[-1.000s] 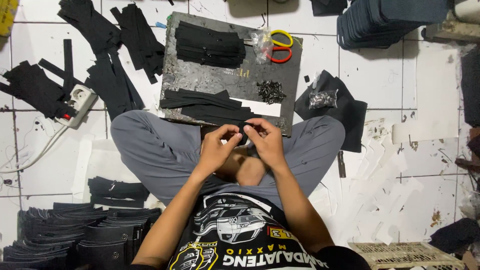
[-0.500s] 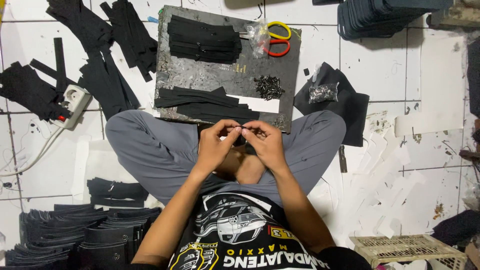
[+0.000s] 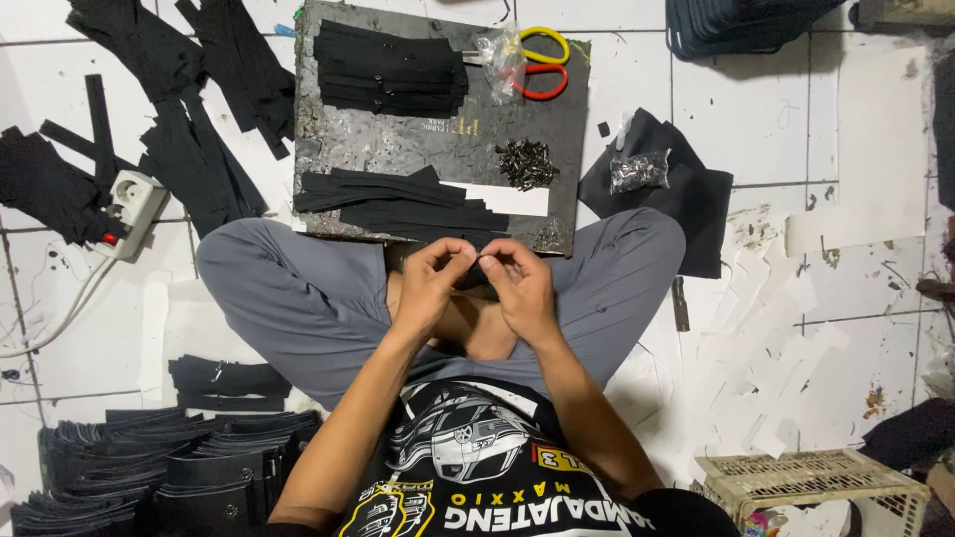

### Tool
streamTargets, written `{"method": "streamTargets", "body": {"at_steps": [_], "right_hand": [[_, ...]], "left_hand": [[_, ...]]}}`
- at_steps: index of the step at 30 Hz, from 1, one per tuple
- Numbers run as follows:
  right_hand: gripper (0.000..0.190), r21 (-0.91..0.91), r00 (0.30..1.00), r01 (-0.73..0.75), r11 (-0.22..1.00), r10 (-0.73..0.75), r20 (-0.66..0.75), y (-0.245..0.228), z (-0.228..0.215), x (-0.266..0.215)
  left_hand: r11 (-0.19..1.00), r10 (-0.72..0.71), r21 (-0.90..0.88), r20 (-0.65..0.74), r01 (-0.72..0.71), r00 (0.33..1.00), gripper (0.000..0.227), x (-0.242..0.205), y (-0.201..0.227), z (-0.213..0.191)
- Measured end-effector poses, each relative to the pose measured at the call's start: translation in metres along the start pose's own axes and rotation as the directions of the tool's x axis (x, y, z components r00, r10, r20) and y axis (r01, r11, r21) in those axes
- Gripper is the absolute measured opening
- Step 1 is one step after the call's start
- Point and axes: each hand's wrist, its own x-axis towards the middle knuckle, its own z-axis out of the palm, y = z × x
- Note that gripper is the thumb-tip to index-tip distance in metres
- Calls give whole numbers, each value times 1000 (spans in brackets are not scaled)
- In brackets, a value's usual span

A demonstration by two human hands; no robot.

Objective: Assembling small black leather straps by manually attaching metal rivets

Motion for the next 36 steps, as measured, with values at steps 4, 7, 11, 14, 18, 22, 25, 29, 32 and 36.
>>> {"method": "streamTargets", "body": {"at_steps": [4, 7, 11, 14, 18, 22, 25, 29, 32, 36], "right_hand": [[14, 110, 993, -102, 989, 108, -47, 3, -2, 0], [14, 160, 991, -122, 980, 130, -42, -3, -1, 2], [14, 201, 986, -133, 971, 150, -69, -4, 0, 3], [15, 214, 980, -163, 963, 183, -77, -8, 0, 2], [15, 217, 978, -155, 964, 180, -101, 0, -3, 2], [15, 141, 983, -144, 979, 158, -91, 4, -9, 3], [14, 104, 986, -150, 983, 157, -63, 15, -18, 4], [14, -64, 993, -105, 992, 101, -59, 8, -34, 20], [13, -354, 993, 69, 933, -98, -64, 8, -52, 52], [18, -641, 929, 330, 693, -359, 90, 3, -63, 91]], "left_hand": [[998, 47, -40, 19, -46, 999, 9, 0, -13, 2], [996, 49, -70, 17, -47, 999, 9, -3, -11, 3], [996, 76, -43, 19, -76, 997, 10, -3, -14, 4], [998, 60, -31, -12, -60, 998, 8, -8, 2, 11], [1000, -4, -18, -50, 4, 999, 8, -8, -2, 15], [996, 16, 91, -33, -13, 999, 11, -5, -16, 13], [966, 112, 236, -11, -107, 994, 9, -1, -15, 12], [940, 162, 306, -3, -154, 987, 5, 1, -10, 12], [939, 152, 318, -29, -134, 988, 6, 5, -14, 8], [948, 106, 308, -74, -78, 992, 7, 8, -11, 4]]}}
